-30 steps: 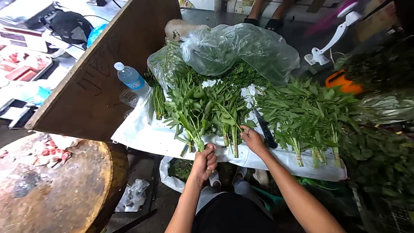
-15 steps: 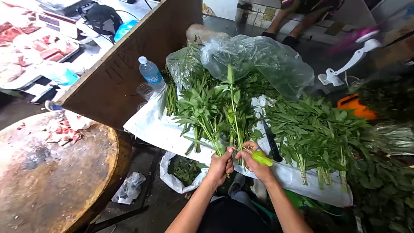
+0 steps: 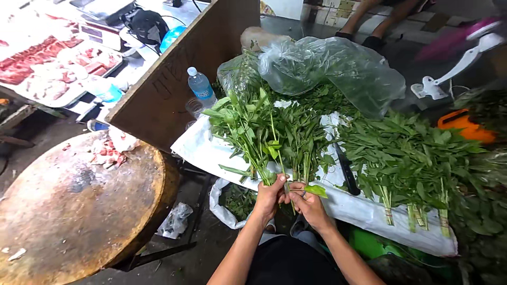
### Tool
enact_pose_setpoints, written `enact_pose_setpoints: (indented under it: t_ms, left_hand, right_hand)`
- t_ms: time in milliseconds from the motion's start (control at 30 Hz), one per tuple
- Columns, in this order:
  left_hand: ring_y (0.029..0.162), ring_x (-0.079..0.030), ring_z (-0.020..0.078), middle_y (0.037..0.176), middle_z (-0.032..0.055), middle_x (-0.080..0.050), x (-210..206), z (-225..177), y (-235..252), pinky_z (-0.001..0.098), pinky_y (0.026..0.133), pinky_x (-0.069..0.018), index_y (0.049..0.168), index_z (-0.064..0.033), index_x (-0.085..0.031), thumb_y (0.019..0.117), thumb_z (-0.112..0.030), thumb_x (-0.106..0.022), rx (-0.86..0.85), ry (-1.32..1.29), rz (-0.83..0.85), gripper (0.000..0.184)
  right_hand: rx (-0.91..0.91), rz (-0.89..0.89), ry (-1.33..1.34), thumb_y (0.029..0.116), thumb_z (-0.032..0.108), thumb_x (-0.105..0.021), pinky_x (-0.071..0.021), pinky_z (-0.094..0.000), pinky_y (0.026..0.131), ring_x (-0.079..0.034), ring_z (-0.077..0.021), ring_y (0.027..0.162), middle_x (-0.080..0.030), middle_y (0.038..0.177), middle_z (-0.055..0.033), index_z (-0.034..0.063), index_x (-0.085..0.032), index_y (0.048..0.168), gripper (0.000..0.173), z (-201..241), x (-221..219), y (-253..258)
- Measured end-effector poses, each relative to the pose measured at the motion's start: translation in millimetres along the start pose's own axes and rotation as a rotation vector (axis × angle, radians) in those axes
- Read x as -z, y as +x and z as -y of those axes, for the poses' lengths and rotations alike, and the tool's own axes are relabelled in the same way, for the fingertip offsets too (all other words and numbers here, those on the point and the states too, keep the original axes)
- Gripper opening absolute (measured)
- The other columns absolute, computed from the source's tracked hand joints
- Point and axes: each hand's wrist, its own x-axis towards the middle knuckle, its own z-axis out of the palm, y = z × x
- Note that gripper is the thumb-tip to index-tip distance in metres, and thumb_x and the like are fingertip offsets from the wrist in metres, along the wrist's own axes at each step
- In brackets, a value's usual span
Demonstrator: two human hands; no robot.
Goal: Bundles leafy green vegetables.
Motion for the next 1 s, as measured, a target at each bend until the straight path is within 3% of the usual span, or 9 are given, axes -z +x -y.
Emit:
enact_pose_setpoints:
  t_ms: [67,233,333,433,567,667,733,833,1000]
  left_hand:
    - [0.041,-0.043,0.0047,0.058,-0.0023,-0.049,-1.5,-8.7,-0.5,0.0199,0.04,-0.0414,0.114,0.0008,-0.066,0.1053,-0.018,-0.054,-0.013,-0.059,-0.035,0.024]
    - [0.042,-0.047,0.005,0.06,-0.0012,-0.053,-0.9,-22.2,-10.1,0.0189,0.041,-0.0456,0.098,-0.0005,-0.064,0.1099,-0.02,-0.039,0.052,-0.176,-0.029,0.034]
    - [0.04,-0.044,0.0038,0.058,-0.002,-0.051,0.2,-18.0,-17.0,0.018,0.039,-0.0428,0.095,-0.0005,-0.063,0.1063,-0.015,-0.044,0.078,-0.13,-0.074,0.027]
    - [0.039,-0.043,0.0037,0.055,-0.0028,-0.048,8.1,-10.6,-19.4,0.0179,0.038,-0.0402,0.094,-0.0013,-0.063,0.1079,-0.019,-0.047,0.094,-0.056,-0.073,0.028]
    - [0.036,-0.04,0.0053,0.049,-0.0016,-0.047,23.2,-2.5,-14.9,0.0197,0.035,-0.0359,0.076,-0.0081,-0.054,0.1098,-0.033,-0.046,0.175,0.131,-0.078,0.043]
    - [0.037,-0.038,0.005,0.051,-0.0023,-0.045,33.1,7.5,-8.4,0.0202,0.036,-0.0356,0.099,-0.0018,-0.064,0.1035,-0.02,-0.06,0.208,0.216,-0.128,0.019]
    - [0.038,-0.038,0.0052,0.052,-0.0031,-0.042,37.5,17.2,-3.1,0.0205,0.037,-0.0353,0.108,0.0,-0.065,0.1045,-0.016,-0.058,0.24,0.224,-0.17,0.018]
    - [0.039,-0.04,0.007,0.053,-0.0035,-0.04,42.5,29.8,4.6,0.0223,0.038,-0.0404,0.106,-0.0005,-0.063,0.1095,-0.02,-0.049,0.305,0.218,-0.217,0.024]
    - [0.039,-0.039,0.0047,0.054,-0.0035,-0.044,33.8,42.9,-0.4,0.0192,0.038,-0.0354,0.099,-0.0049,-0.059,0.1115,-0.031,-0.042,0.278,0.081,-0.071,0.034]
  right_hand:
    - [0.016,0.011,-0.064,0.098,0.004,-0.062,-0.0484,-0.016,0.057,-0.062,-0.0007,0.066,-0.075,0.088,-0.0001,-0.0018,-0.064,0.121,0.024,0.6,-3.2,-0.7]
    - [0.067,0.042,-0.057,0.0985,0.006,-0.062,-0.0534,-0.0184,0.065,-0.067,-0.0043,0.076,-0.075,0.094,-0.0027,-0.0004,-0.068,0.115,0.019,-8.8,-8.7,0.5]
    - [0.1,0.045,-0.037,0.099,0.005,-0.061,-0.0539,-0.0186,0.066,-0.068,-0.0036,0.078,-0.076,0.094,-0.0026,0.0008,-0.069,0.114,0.017,-6.5,-12.2,0.5]
    - [0.13,0.001,-0.029,0.0992,0.006,-0.062,-0.0493,-0.0165,0.06,-0.063,-0.0016,0.071,-0.074,0.09,-0.0001,0.0017,-0.068,0.114,0.017,2.3,-10.4,1.6]
    - [0.167,-0.027,-0.01,0.0988,0.005,-0.06,-0.0493,-0.0174,0.058,-0.062,-0.0026,0.068,-0.074,0.093,-0.0019,-0.0015,-0.064,0.12,0.022,16.6,-0.7,3.2]
    - [0.165,0.001,-0.002,0.0983,0.003,-0.058,-0.0502,-0.0194,0.06,-0.062,-0.0057,0.072,-0.073,0.1,-0.0055,-0.0044,-0.062,0.125,0.029,21.0,5.0,0.8]
    - [0.15,-0.01,-0.006,0.0981,0.003,-0.058,-0.0503,-0.0191,0.061,-0.063,-0.0058,0.073,-0.073,0.101,-0.0058,-0.0045,-0.062,0.126,0.029,21.9,4.6,-2.6]
    - [0.096,-0.035,-0.021,0.0974,0.002,-0.059,-0.0515,-0.02,0.063,-0.064,-0.0072,0.075,-0.074,0.099,-0.0067,-0.0051,-0.063,0.126,0.03,19.8,2.2,-4.8]
    - [-0.201,-0.047,-0.241,0.0973,0.009,-0.062,-0.0536,-0.0227,0.059,-0.064,-0.0075,0.07,-0.072,0.098,-0.0047,0.0002,-0.064,0.128,0.032,9.0,-5.1,3.4]
